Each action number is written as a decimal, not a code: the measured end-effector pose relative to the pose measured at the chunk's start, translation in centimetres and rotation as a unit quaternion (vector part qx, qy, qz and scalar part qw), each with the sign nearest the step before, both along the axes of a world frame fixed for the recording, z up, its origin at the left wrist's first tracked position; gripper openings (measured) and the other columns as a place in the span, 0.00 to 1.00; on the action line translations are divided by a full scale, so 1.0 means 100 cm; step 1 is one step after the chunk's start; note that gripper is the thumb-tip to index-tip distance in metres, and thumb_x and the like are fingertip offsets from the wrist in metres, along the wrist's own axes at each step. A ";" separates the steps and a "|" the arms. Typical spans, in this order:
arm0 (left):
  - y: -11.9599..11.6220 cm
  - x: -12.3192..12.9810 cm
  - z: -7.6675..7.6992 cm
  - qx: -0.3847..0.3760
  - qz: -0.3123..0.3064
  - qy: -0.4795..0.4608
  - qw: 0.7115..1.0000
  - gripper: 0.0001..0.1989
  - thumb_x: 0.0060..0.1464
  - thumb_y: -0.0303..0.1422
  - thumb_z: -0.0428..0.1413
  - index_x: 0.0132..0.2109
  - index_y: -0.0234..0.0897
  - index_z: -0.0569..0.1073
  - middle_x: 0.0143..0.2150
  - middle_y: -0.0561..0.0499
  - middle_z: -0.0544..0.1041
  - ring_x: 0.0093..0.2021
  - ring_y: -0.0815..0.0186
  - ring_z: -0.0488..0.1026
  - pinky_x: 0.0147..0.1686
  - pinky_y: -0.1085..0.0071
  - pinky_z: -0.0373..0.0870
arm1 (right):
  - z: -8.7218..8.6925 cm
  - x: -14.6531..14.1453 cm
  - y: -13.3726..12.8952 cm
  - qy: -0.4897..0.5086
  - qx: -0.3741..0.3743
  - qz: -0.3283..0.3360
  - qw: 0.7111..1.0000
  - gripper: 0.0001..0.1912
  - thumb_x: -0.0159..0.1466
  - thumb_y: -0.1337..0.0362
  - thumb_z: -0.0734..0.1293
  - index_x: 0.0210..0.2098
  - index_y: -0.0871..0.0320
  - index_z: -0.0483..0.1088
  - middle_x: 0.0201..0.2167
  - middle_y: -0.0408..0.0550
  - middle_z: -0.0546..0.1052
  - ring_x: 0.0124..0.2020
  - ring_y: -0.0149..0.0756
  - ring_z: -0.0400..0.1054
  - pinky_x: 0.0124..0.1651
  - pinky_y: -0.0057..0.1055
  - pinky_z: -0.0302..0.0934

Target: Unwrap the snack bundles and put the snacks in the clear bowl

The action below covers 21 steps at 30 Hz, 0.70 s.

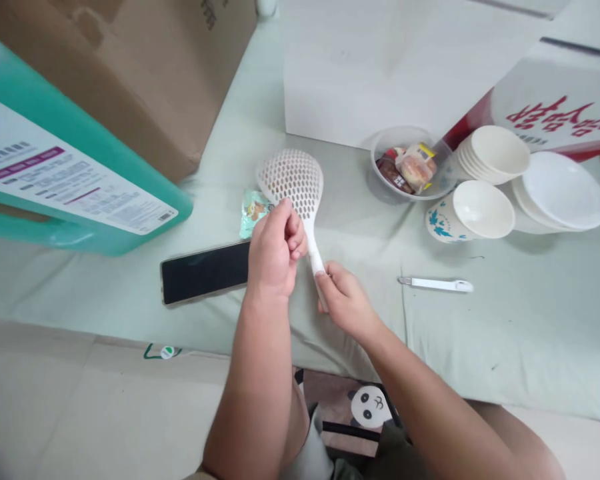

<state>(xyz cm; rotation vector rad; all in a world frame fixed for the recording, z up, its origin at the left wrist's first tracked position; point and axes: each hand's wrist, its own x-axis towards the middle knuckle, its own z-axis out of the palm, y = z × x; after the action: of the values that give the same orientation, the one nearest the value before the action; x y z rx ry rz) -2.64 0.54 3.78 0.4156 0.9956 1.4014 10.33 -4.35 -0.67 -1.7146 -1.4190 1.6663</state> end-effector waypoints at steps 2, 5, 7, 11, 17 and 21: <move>0.001 0.006 -0.001 0.012 -0.001 0.013 1.000 0.24 0.66 0.42 0.59 0.24 0.37 0.63 0.19 0.59 0.61 0.18 0.77 0.56 0.20 0.79 0.55 | -0.001 0.014 -0.008 0.004 -0.002 -0.048 0.999 0.18 0.70 0.46 0.58 0.35 0.53 0.61 0.15 0.35 0.67 0.14 0.26 0.54 0.18 0.23 0.50; 0.004 0.016 -0.003 0.015 -0.002 0.015 1.000 0.15 0.64 0.33 0.61 0.28 0.37 0.71 0.25 0.57 0.72 0.20 0.78 0.64 0.23 0.80 0.61 | -0.003 0.031 -0.017 -0.026 -0.012 -0.084 0.996 0.19 0.69 0.44 0.59 0.35 0.53 0.62 0.16 0.35 0.66 0.15 0.28 0.55 0.18 0.25 0.50; 0.005 0.023 -0.004 0.011 0.006 0.011 1.000 0.11 0.61 0.27 0.62 0.29 0.38 0.74 0.27 0.56 0.76 0.21 0.78 0.66 0.25 0.80 0.63 | -0.003 0.039 -0.020 -0.050 -0.022 -0.091 0.994 0.18 0.69 0.45 0.59 0.34 0.52 0.62 0.16 0.36 0.67 0.14 0.28 0.55 0.18 0.26 0.50; 0.007 0.036 -0.005 0.007 0.013 0.008 1.000 0.10 0.56 0.23 0.66 0.28 0.37 0.77 0.26 0.56 0.76 0.22 0.77 0.67 0.27 0.80 0.67 | 0.000 0.048 -0.018 -0.048 -0.057 -0.073 0.995 0.14 0.69 0.49 0.60 0.36 0.53 0.64 0.22 0.39 0.72 0.16 0.30 0.61 0.19 0.28 0.54; 0.008 0.047 -0.008 -0.018 -0.004 0.059 0.998 0.09 0.52 0.31 0.71 0.29 0.38 0.78 0.25 0.55 0.77 0.24 0.75 0.72 0.28 0.79 0.68 | 0.013 0.073 -0.022 -0.197 0.063 -0.016 0.978 0.14 0.64 0.51 0.63 0.38 0.54 0.74 0.28 0.45 0.79 0.25 0.36 0.71 0.32 0.34 0.62; 0.007 0.049 -0.013 -0.003 0.033 0.110 0.993 0.07 0.57 0.27 0.66 0.31 0.39 0.80 0.29 0.53 0.81 0.27 0.74 0.75 0.30 0.79 0.70 | 0.015 0.086 -0.033 -0.173 0.155 0.019 0.972 0.21 0.66 0.49 0.61 0.22 0.54 0.64 0.17 0.43 0.68 0.20 0.33 0.63 0.29 0.33 0.56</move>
<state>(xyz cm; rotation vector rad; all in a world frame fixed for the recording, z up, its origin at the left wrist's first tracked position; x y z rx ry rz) 2.28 1.27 2.51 0.5455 1.2019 1.4328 18.89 -7.70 0.78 -1.8600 -1.7666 1.1184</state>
